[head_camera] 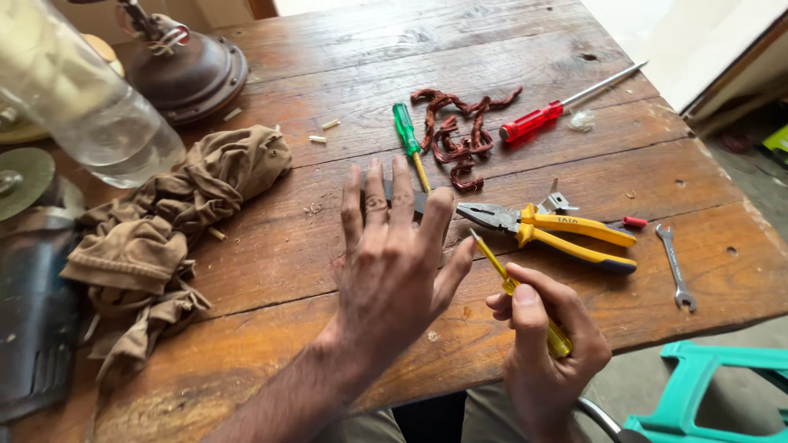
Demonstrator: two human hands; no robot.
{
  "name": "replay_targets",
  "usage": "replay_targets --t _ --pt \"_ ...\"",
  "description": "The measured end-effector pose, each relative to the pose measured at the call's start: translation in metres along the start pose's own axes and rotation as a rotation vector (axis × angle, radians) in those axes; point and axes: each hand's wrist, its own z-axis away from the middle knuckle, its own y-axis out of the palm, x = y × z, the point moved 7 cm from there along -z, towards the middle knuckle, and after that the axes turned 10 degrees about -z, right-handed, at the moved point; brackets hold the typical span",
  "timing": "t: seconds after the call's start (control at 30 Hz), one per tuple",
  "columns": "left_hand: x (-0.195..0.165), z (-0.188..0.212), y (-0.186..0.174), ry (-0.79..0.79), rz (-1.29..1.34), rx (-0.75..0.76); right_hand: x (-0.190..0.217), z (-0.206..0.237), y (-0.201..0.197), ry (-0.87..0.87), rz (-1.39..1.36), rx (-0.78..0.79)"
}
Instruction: The person holds a small dark rectangular component with metal teeth on a wooden workbench and uses a yellow-handled screwdriver to work on its edge, repeatedly turning the screwdriver along the teeth while steadying the component with the other hand. They reposition the component several times and continue working on it throughout the clip.
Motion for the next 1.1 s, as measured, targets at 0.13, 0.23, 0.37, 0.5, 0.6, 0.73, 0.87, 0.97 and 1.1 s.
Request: replay_targets --t 0.13,0.23,0.37,0.5,0.6,0.73,0.87,0.97,1.1 --pt "0.011 -0.015 0.006 0.013 0.125 0.041 -0.002 -0.002 -0.007 0.016 -0.102 -0.024" --pt "0.039 -0.014 -0.005 0.074 0.337 0.174 -0.002 -0.003 -0.008 0.029 -0.103 -0.008" --pt "0.072 -0.009 -0.009 -0.056 0.335 0.32 0.002 -0.006 -0.003 0.035 -0.089 0.037" --pt "0.078 0.013 0.014 -0.452 0.504 0.583 0.002 -0.013 0.008 0.08 -0.096 0.127" --pt "0.063 -0.003 -0.005 -0.092 0.451 0.395 0.005 -0.015 0.015 0.05 0.006 0.191" --pt "0.076 -0.015 0.003 -0.081 0.465 0.621 0.007 -0.013 0.025 0.013 0.14 0.276" --pt "0.092 -0.028 -0.007 -0.034 0.434 0.6 0.012 -0.013 0.037 -0.051 0.172 0.352" --pt "0.095 -0.037 -0.004 -0.008 0.569 0.627 0.009 -0.011 0.039 -0.048 0.24 0.305" --pt "0.095 -0.047 0.013 0.029 0.557 0.562 0.006 -0.007 0.037 -0.032 0.259 0.282"
